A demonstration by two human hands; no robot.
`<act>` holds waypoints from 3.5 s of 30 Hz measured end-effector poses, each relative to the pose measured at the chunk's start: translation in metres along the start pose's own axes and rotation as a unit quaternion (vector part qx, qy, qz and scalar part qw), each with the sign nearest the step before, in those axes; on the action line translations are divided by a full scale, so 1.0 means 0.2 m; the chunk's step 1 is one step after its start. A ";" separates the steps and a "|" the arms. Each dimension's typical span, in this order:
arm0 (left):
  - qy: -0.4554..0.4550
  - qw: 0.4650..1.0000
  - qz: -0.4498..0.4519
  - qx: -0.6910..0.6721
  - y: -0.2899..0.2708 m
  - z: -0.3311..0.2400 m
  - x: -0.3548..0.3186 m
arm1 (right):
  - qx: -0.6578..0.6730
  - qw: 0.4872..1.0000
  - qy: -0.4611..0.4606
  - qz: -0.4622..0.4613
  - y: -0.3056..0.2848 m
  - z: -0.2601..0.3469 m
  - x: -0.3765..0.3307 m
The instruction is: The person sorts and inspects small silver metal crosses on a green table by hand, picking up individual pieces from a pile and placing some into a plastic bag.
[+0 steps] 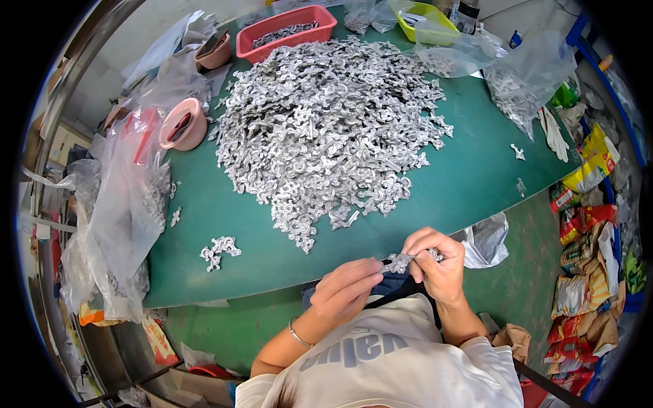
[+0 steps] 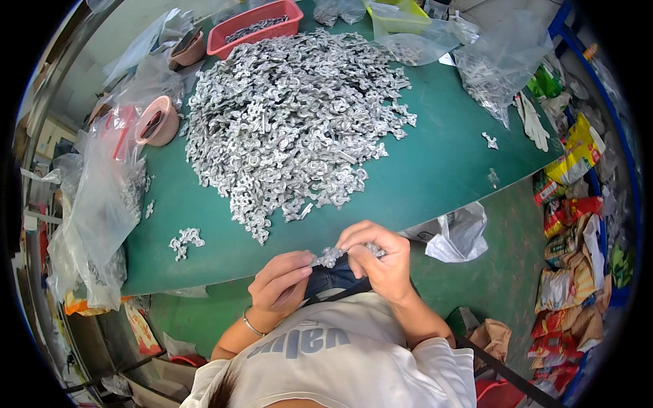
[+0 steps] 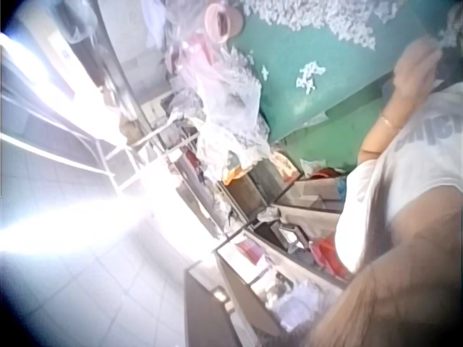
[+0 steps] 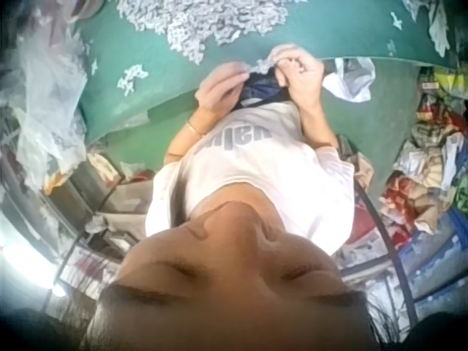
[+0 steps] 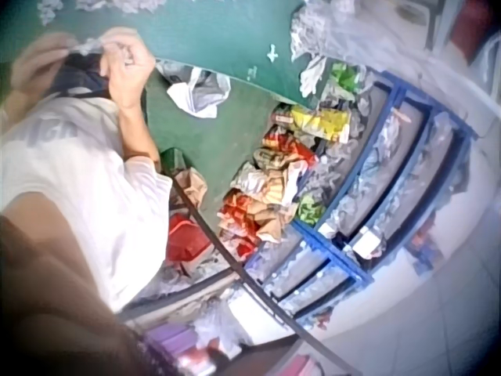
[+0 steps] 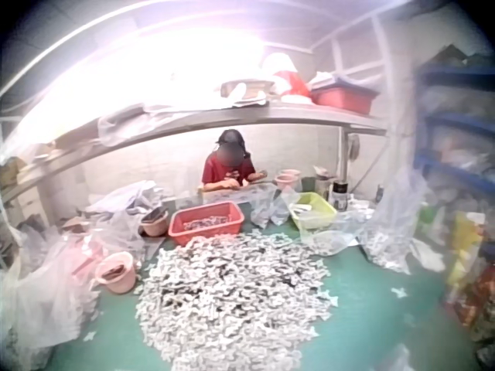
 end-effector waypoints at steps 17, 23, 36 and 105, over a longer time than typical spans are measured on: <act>-0.344 0.919 0.125 -0.149 0.13 0.14 0.01 | -0.053 0.942 -0.031 -0.331 -0.97 0.06 0.06; -0.321 0.927 0.143 -0.129 0.16 0.15 0.02 | -0.042 0.883 -0.064 -0.464 -1.75 0.26 0.13; -0.328 0.922 0.169 -0.112 0.16 0.17 0.02 | -0.148 0.871 -0.014 -0.469 -1.89 0.32 0.15; -0.310 0.852 0.025 -0.421 0.07 -0.11 0.16 | -0.391 0.893 -0.222 0.038 -0.06 0.29 -0.07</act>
Point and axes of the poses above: each hand's wrist, its own x-axis towards the middle knuckle, its own y-axis out of the palm, z = x × y, the point moved 2 cm from there along x, towards the middle knuckle, and after that the axes turned 10 degrees about z, right-handed, at the moved point
